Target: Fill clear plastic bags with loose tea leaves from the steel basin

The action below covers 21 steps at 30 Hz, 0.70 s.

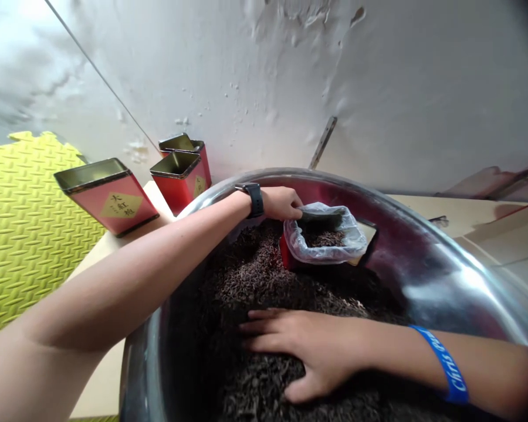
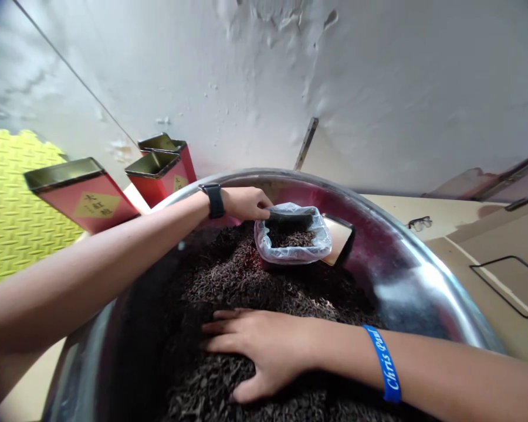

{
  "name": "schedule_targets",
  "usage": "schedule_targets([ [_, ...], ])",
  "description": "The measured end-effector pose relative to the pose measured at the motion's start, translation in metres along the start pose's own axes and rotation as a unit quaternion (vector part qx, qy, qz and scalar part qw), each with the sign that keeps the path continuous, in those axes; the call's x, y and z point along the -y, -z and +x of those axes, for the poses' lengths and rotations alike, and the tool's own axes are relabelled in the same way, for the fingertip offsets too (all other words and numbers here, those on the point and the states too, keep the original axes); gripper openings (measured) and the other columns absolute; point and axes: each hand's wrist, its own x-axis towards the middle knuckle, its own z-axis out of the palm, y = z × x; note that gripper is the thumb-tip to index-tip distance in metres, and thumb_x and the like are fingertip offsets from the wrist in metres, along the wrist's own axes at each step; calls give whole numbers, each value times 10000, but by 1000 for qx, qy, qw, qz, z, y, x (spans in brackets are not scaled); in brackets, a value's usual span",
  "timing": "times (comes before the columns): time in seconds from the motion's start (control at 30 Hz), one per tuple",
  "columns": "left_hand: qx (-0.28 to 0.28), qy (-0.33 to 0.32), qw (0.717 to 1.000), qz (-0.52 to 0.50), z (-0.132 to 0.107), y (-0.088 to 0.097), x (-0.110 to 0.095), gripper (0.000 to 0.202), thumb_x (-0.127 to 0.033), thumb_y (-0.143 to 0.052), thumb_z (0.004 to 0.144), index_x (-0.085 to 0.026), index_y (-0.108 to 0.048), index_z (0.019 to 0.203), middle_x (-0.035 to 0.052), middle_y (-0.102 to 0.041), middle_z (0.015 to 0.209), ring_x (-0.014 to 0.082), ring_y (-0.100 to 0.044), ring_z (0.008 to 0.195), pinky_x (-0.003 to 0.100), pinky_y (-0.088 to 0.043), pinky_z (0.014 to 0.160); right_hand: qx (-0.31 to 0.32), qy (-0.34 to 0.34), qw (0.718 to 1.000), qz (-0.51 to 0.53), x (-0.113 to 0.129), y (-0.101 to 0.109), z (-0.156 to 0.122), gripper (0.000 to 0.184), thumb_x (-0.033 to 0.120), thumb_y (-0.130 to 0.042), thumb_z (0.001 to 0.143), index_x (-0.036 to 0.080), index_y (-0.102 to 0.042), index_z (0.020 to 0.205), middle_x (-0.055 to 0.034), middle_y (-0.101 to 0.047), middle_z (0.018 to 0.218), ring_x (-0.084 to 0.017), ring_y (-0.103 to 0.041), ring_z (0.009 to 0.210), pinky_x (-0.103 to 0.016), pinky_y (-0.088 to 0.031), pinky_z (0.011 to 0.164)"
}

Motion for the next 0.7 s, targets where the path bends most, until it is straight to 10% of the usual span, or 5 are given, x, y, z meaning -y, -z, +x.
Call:
schedule_targets([
  [0.47,4,-4,1000,-2,-1,2,-2,337,-251,-459,699,-158,-692,924,-5,-584,660,94,-465,583,212,-323,577,19,-75,965,-252,12,8,7,371,478,-603,725,179,-593,944,-57,-608,858,-200,-571,734,-299,-443,610],
  [0.7,-1,-13,1000,1,-2,1,-6,307,-247,-457,705,-155,-697,874,-1,-582,646,99,-466,586,217,-312,559,-83,-53,965,-242,29,41,0,241,348,-567,767,178,-580,937,-46,-591,881,-174,-555,793,-280,-444,682],
])
